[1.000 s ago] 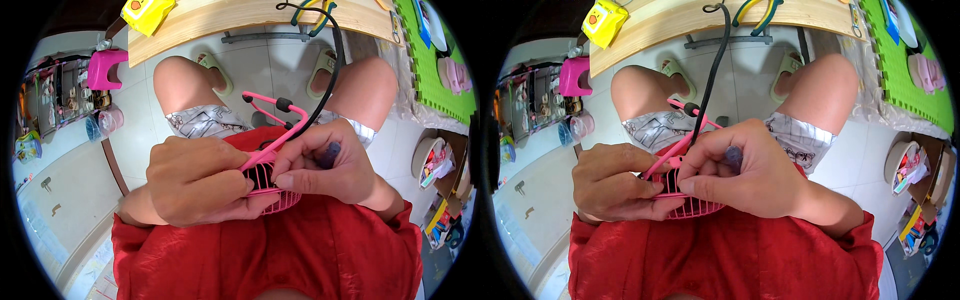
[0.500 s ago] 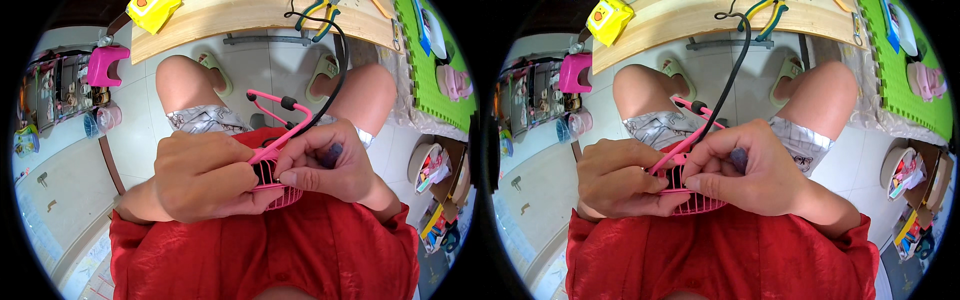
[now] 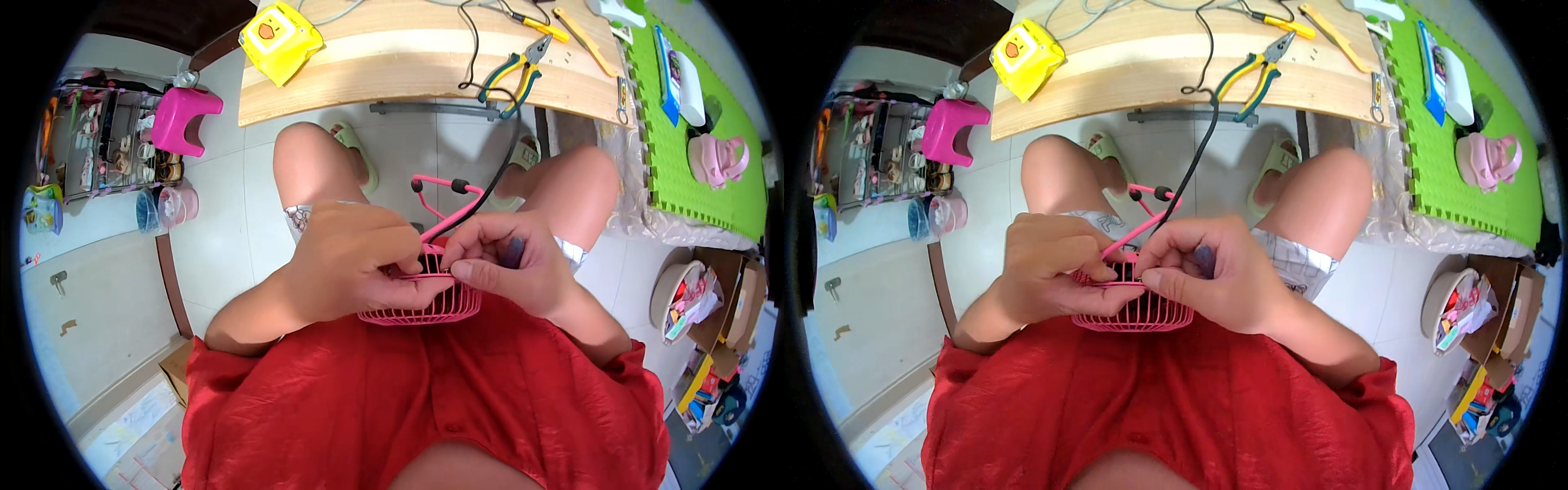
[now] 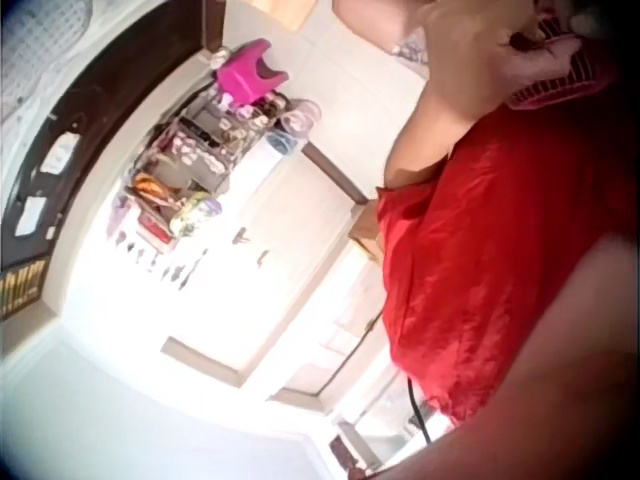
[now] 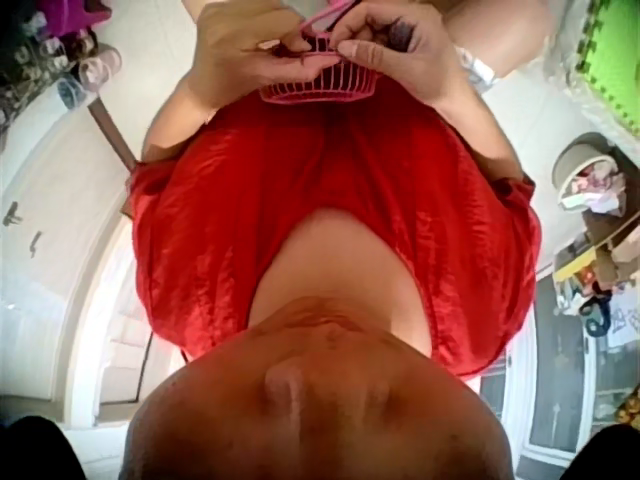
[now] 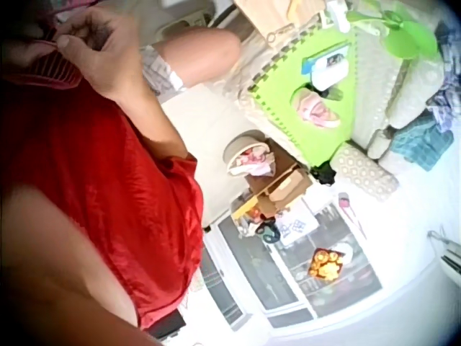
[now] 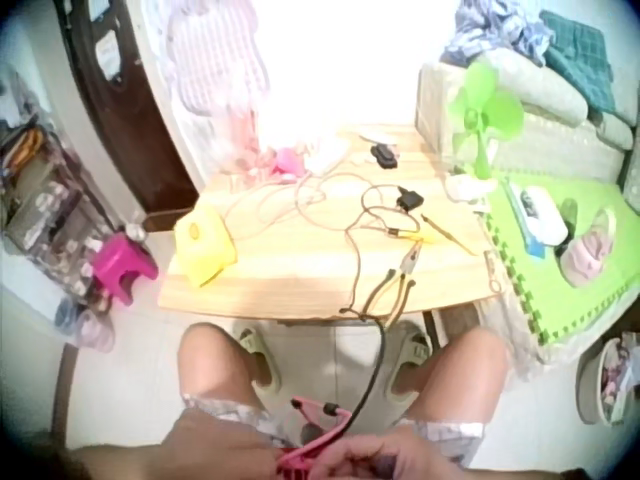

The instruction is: The person uses a screwdriver to tighten screws on the back of a pink fan, handles a wire, and uses pliers to work on the electrical components.

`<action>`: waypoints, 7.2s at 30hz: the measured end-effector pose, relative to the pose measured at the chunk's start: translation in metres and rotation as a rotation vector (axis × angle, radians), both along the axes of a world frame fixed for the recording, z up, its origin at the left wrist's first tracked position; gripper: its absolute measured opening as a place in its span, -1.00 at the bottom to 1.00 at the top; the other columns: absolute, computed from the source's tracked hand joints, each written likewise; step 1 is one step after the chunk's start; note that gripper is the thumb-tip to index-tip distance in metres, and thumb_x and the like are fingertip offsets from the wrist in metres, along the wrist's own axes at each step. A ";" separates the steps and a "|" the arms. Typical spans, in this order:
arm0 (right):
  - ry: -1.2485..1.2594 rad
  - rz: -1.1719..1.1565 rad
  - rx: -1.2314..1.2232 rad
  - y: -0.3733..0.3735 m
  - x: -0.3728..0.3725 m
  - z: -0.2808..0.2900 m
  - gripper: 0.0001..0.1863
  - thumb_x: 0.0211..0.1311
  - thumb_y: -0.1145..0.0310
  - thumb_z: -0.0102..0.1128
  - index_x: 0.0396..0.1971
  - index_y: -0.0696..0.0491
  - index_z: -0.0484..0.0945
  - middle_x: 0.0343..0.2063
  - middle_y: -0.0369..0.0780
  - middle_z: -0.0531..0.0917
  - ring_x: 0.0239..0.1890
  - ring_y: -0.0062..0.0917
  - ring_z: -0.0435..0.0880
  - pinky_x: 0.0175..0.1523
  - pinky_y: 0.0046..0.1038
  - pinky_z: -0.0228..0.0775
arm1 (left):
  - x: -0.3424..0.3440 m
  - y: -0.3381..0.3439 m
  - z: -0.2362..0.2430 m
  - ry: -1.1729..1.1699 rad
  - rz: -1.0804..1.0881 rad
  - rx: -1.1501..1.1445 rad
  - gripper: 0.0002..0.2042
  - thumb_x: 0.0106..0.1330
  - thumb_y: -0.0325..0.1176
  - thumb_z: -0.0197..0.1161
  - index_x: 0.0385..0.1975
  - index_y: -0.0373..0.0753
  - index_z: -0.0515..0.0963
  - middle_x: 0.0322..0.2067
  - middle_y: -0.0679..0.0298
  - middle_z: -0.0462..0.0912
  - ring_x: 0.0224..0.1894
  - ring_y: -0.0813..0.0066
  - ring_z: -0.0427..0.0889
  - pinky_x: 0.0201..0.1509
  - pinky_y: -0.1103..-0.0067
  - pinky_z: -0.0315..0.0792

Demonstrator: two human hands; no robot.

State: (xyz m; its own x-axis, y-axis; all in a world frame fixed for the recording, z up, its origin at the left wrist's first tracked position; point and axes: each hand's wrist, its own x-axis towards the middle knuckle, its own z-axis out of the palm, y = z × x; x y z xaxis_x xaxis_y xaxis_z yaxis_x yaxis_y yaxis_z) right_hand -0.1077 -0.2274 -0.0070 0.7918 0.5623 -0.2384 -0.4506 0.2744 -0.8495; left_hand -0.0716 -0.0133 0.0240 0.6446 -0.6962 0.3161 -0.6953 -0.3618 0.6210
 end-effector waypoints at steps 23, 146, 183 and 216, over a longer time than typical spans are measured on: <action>-0.146 -0.227 -0.287 0.025 -0.004 -0.013 -0.91 0.18 0.51 0.24 -0.41 0.24 0.58 -0.57 -0.35 0.58 -0.58 -0.82 0.45 -0.51 -0.74 0.27 | -0.009 0.012 -0.024 0.556 0.223 -0.192 -0.86 0.08 -0.37 0.37 -0.40 -0.28 0.66 -0.21 0.14 0.66 -0.46 0.47 0.60 -0.36 0.63 0.46; -1.068 -0.841 -0.259 0.075 0.166 -0.089 -0.69 0.33 0.28 0.07 -0.19 0.27 0.51 -0.29 -0.13 0.53 -0.36 -0.53 0.64 -0.30 -0.61 0.45 | 0.181 0.003 -0.131 -0.016 0.890 -0.746 -0.83 0.29 -0.38 0.19 -0.33 -0.39 0.53 0.04 0.11 0.40 -0.31 0.54 0.55 -0.37 0.67 0.45; -1.184 -0.855 -0.483 0.082 0.159 -0.074 -0.75 0.26 0.36 0.16 -0.23 0.26 0.54 -0.37 -0.11 0.53 -0.44 -0.53 0.59 -0.37 -0.60 0.42 | 0.179 0.002 -0.131 -0.021 0.905 -0.741 -0.84 0.31 -0.41 0.17 -0.35 -0.41 0.54 0.05 0.13 0.40 -0.39 0.64 0.53 -0.40 0.73 0.43; -1.250 -0.894 -0.648 0.085 0.155 -0.061 -0.80 0.04 0.57 0.27 -0.28 0.24 0.56 -0.48 -0.11 0.57 -0.46 -0.43 0.53 -0.40 -0.53 0.37 | 0.180 0.000 -0.131 0.016 0.897 -0.841 -0.85 0.27 -0.40 0.20 -0.39 -0.39 0.53 -0.01 0.07 0.43 -0.25 0.47 0.55 -0.38 0.66 0.48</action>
